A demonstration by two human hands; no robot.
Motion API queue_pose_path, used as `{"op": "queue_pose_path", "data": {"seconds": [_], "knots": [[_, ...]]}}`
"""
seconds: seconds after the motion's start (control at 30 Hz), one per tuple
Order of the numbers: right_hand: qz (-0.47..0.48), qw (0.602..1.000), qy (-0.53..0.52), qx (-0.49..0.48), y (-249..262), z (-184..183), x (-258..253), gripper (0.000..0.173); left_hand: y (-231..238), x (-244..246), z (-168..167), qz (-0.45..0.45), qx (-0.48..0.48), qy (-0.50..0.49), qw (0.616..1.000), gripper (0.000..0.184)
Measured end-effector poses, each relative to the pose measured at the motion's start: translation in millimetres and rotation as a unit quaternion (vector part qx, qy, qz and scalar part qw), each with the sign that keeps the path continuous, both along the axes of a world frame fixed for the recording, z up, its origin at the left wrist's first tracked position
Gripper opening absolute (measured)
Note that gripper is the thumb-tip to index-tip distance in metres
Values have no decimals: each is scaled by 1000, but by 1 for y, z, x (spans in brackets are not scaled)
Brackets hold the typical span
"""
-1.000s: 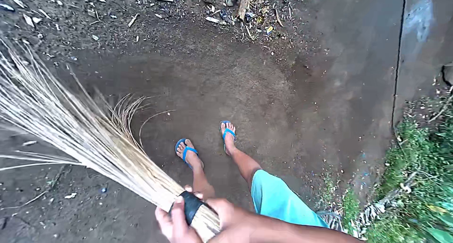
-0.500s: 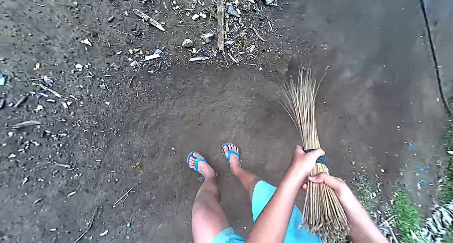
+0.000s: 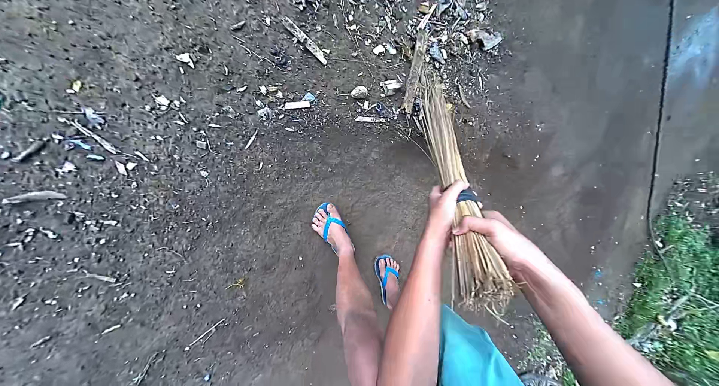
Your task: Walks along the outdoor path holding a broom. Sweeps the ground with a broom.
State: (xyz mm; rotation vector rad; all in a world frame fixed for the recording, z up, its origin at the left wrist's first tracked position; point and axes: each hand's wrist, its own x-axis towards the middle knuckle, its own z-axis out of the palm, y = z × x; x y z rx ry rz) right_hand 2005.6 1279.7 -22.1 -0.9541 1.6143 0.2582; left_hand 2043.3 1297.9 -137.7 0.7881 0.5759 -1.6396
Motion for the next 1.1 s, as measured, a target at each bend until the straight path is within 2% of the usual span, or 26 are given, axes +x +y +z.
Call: {"op": "queue_pose_path", "data": {"seconds": [0.03, 0.1, 0.17, 0.2, 0.3, 0.37, 0.43, 0.5, 0.6, 0.67, 0.7, 0.77, 0.8, 0.83, 0.87, 0.93, 1.03, 1.1], "knots": [[41, 999, -2, 10, 7, -3, 23, 8, 15, 21, -2, 61, 7, 2, 998, 26], [128, 991, -19, 37, 21, -3, 53, 33, 42, 60, 5, 153, 16, -13, 988, 29], [154, 986, -20, 54, 38, 20, 50, 51, 66, 64, 33, 159, 23, -24, 987, 36], [141, 988, -30, 49, 42, 35, 40, 52, 69, 60, 48, 125, 13, -44, 991, 44], [65, 997, -33, 20, 46, 87, -9, 35, 59, 32, 96, -58, -18, -95, 994, 77], [35, 999, 2, 2, 39, 118, -33, 31, 39, -1, 118, -127, -52, -67, 988, 84], [9, 998, 50, -28, 25, 131, -42, 28, 11, -27, 121, -155, -92, -23, 983, 82], [-48, 996, 53, -57, 3, 112, -52, 21, -23, -36, 104, -191, -121, -16, 974, 75], [-68, 995, 28, -74, -35, 34, -32, 11, -63, -9, 40, -170, -107, -48, 978, 55], [8, 1000, -26, -9, -52, -28, -1, 7, -55, 26, -11, -76, -27, -90, 993, 43], [78, 994, -59, 48, -56, -55, 14, 6, -39, 42, -33, -13, 29, -120, 992, 40], [236, 951, -135, 145, -52, -94, 38, 25, 4, 64, -56, 116, 107, -188, 969, 37], [271, 931, -176, 171, -46, -100, 50, 37, 23, 74, -56, 155, 119, -225, 955, 38], [263, 923, -215, 183, -37, -100, 50, 46, 36, 77, -48, 162, 125, -263, 943, 42], [216, 923, -252, 195, -29, -95, 37, 54, 41, 73, -34, 146, 131, -295, 935, 48], [75, 933, -294, 192, -24, -75, -9, 63, 27, 48, -4, 84, 127, -326, 933, 64], [-18, 956, -265, 125, -43, -24, -95, 68, -14, -21, 40, 37, 64, -272, 959, 81], [-29, 978, -202, 51, -53, 20, -141, 70, -36, -71, 64, 28, -14, -168, 985, 82]]}}
